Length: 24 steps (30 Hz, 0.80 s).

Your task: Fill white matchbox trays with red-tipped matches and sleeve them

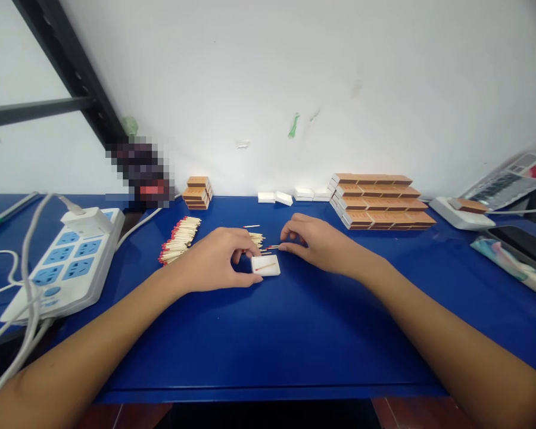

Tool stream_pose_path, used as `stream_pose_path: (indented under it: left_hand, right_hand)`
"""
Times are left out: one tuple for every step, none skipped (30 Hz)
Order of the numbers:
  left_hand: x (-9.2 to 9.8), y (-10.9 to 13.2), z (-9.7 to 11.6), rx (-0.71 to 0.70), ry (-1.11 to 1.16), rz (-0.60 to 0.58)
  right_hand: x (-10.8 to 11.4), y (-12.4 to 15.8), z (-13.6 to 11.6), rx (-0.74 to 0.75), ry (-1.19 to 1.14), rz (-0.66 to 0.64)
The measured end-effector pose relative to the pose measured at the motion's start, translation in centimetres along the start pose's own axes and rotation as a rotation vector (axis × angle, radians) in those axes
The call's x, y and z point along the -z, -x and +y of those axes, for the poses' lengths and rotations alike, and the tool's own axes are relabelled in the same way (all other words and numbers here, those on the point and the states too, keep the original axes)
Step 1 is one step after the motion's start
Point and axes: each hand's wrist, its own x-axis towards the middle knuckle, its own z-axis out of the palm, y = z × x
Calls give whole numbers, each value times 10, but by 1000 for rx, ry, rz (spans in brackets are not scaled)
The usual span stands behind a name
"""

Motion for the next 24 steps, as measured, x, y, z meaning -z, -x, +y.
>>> stream_pose_path:
  left_hand:
    - [0,0,1,4,7,-17]
    - [0,0,1,9,10,-30]
    - [0,0,2,12,10,-37]
    - [0,0,2,14,7,-44]
    - [0,0,1,14,1,-50]
    - [0,0,0,14,-7,-55]
    - [1,0,-1,15,-16,-61]
    - [1,0,-2,14,-24,-66]
    - [1,0,-3,12,-30,-70]
    - [1,0,-4,7,-35,-72]
    - [1,0,-5,0,-41,-73]
    - [1,0,-5,-8,-49,-73]
    - [1,0,-5,-15,-57,-71]
    - [1,0,-5,-19,-67,-66]
    - [1,0,-5,-20,-77,-58]
    - [1,0,-5,-21,-87,-48]
    - [1,0,-5,-22,-99,-35]
    - [0,0,-5,-23,-111,-23]
    - [0,0,-5,-23,-121,-11]
    - [0,0,-5,-23,-127,-2]
    - [-1,0,-6,-23,-130,6]
    - [-1,0,-6,-23,-128,12]
    - [-1,0,-6,-21,-122,17]
    - [-1,0,-7,-20,-116,22]
  right_hand:
    - [-1,-1,3,-13,-23,-31]
    - [-3,-2,5,-22,-46,-54]
    - [-4,-3,6,-28,-64,-67]
    - [-5,-3,6,-37,-71,-75]
    - [-5,-4,5,-46,-69,-80]
    - [-5,-4,4,-55,-60,-81]
    - [-4,-4,3,-60,-48,-80]
    - [-3,-4,1,-60,-36,-79]
    - [-1,-3,0,-60,-27,-75]
    - [1,-3,-2,-59,-19,-71]
    - [4,-2,-5,-57,-14,-65]
    - [6,-1,-8,-51,-10,-58]
    - [8,1,-11,-37,-9,-52]
    - [10,3,-14,-14,-10,-47]
    - [11,4,-18,17,-11,-44]
    - [11,6,-22,51,-8,-43]
    - [11,7,-26,83,-2,-44]
    - [10,9,-29,109,12,-48]
    - [8,10,-32,129,31,-51]
    - [6,10,-34,145,54,-53]
    - [4,10,-36,157,79,-53]
    - [2,10,-38,170,103,-49]
    - [0,10,-39,182,124,-46]
    - [-2,10,-40,193,138,-45]
